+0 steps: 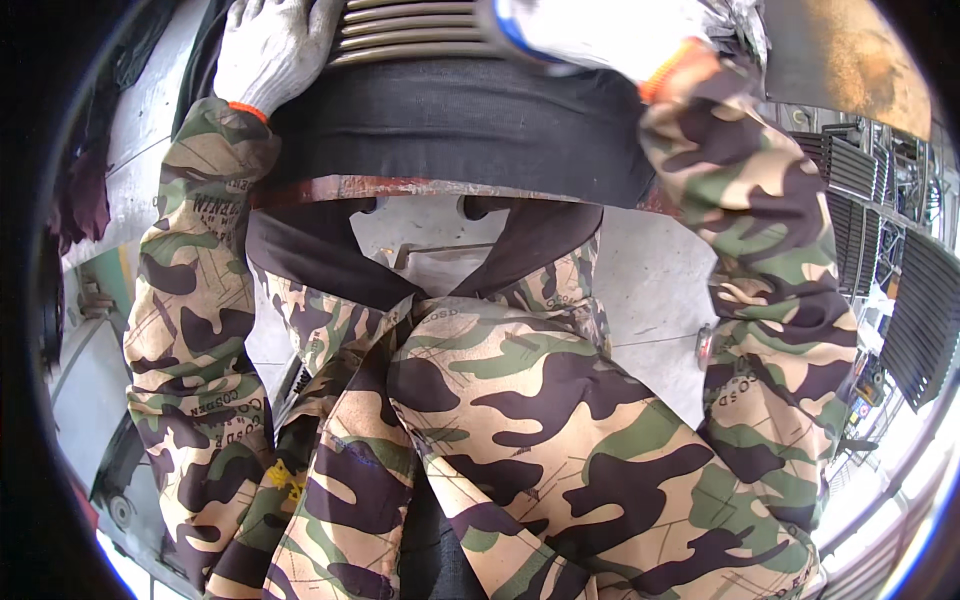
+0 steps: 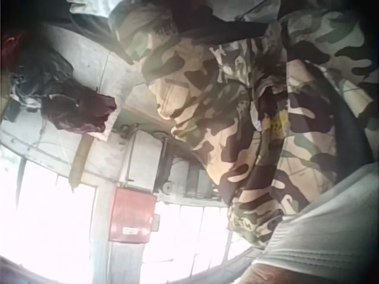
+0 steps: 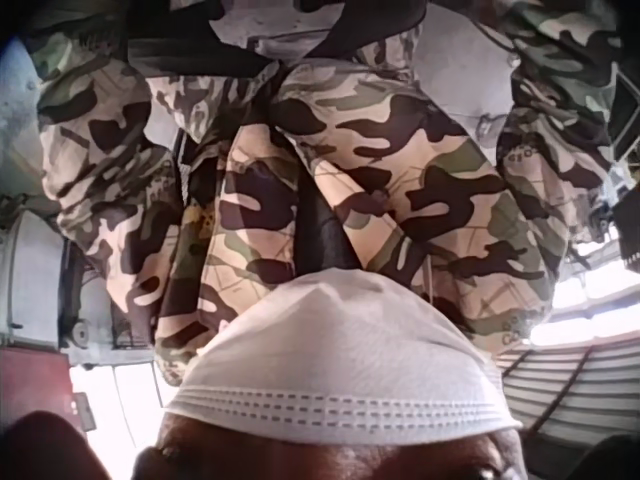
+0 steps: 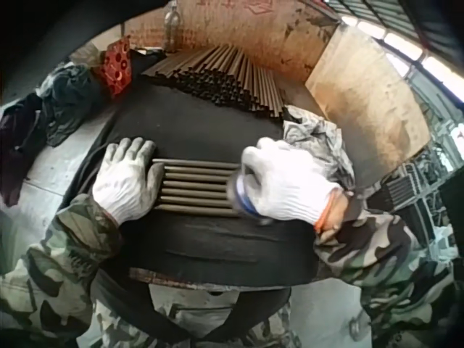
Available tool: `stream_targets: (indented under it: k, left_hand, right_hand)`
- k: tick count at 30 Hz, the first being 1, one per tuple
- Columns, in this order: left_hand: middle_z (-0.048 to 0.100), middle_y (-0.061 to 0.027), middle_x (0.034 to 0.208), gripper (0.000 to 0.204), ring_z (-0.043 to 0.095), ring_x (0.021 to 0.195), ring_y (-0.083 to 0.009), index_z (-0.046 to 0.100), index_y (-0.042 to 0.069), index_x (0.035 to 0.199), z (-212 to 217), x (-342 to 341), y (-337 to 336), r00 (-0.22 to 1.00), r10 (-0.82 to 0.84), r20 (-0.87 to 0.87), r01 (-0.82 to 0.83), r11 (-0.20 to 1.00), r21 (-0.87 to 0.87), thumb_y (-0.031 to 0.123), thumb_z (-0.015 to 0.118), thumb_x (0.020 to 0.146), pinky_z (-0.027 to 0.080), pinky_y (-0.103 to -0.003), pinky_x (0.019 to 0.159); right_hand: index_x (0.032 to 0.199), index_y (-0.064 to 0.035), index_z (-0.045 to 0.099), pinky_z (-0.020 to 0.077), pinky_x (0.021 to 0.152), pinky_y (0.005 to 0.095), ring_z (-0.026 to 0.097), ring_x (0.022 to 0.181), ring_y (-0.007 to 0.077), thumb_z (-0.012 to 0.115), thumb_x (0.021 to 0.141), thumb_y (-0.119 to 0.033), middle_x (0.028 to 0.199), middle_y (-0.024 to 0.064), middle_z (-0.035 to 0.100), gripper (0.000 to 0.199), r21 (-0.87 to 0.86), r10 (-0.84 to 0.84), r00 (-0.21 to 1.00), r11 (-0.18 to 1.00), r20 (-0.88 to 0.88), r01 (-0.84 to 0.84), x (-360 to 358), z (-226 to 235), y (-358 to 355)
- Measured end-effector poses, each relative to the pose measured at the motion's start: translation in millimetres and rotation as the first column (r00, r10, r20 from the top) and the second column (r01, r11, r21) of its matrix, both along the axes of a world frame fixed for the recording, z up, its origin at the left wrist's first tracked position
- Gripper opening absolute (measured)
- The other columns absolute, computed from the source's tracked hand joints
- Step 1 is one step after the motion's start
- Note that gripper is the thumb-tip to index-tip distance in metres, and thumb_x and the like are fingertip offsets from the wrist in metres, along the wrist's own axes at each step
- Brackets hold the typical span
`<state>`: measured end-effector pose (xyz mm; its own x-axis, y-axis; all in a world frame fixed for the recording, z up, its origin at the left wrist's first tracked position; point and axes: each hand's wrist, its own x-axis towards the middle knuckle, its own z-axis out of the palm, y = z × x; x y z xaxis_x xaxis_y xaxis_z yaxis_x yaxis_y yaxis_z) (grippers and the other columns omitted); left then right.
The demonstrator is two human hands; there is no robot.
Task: Cleaning and polishing the ends of a bundle of metal tubes using a handheld power tool on a workbench.
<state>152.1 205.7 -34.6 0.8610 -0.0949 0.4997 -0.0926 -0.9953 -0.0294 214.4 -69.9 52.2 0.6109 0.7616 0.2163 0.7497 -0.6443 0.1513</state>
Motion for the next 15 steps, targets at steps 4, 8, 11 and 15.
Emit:
stream_targets:
  k: [4,8,11,15]
  left_hand:
    - [0.058,-0.0271,0.14,0.05,0.05,0.134,-0.045,0.057,-0.005,0.136,-4,-3,2,0.999,0.017,-0.036,-0.018,0.999,-0.035,0.029,0.053,0.101,0.034,-0.055,0.117]
    - [0.055,-0.0281,0.143,0.051,0.048,0.137,-0.0461,0.055,-0.005,0.138,0,-7,-1,0.996,0.039,-0.083,-0.045,0.996,-0.073,0.03,0.052,0.101,0.031,-0.057,0.119]
    - [0.054,-0.0283,0.146,0.052,0.046,0.139,-0.0464,0.055,-0.005,0.139,-6,-5,1,0.997,0.012,-0.078,-0.018,0.997,-0.076,0.03,0.052,0.102,0.03,-0.057,0.12]
    - [0.05,-0.0294,0.151,0.054,0.043,0.143,-0.0471,0.054,-0.003,0.142,-3,-4,9,0.98,-0.054,-0.19,0.04,0.996,-0.077,0.034,0.053,0.102,0.029,-0.056,0.121]
  right_hand:
    - [0.089,-0.0054,0.066,0.0556,0.069,0.0503,0.067,0.078,0.0396,0.064,0.087,-0.023,0.081,0.0195,0.064,0.018,0.149,0.197,0.974,0.966,0.113,-0.213,6,-11,63]
    - [0.09,-0.0061,0.066,0.0554,0.07,0.0507,0.067,0.079,0.0391,0.064,0.086,-0.026,0.083,0.0192,0.065,0.02,0.144,0.216,0.97,0.962,0.111,-0.23,5,-13,70]
    - [0.09,-0.0072,0.065,0.0547,0.072,0.0498,0.067,0.082,0.0385,0.066,0.086,-0.025,0.088,0.0177,0.065,0.018,0.085,0.091,0.995,0.992,0.052,-0.095,9,-6,26]
    - [0.091,-0.0088,0.065,0.0548,0.075,0.0489,0.066,0.087,0.0388,0.067,0.088,-0.023,0.09,0.0163,0.062,0.015,0.014,-0.043,0.997,0.999,-0.064,0.044,9,-1,-19]
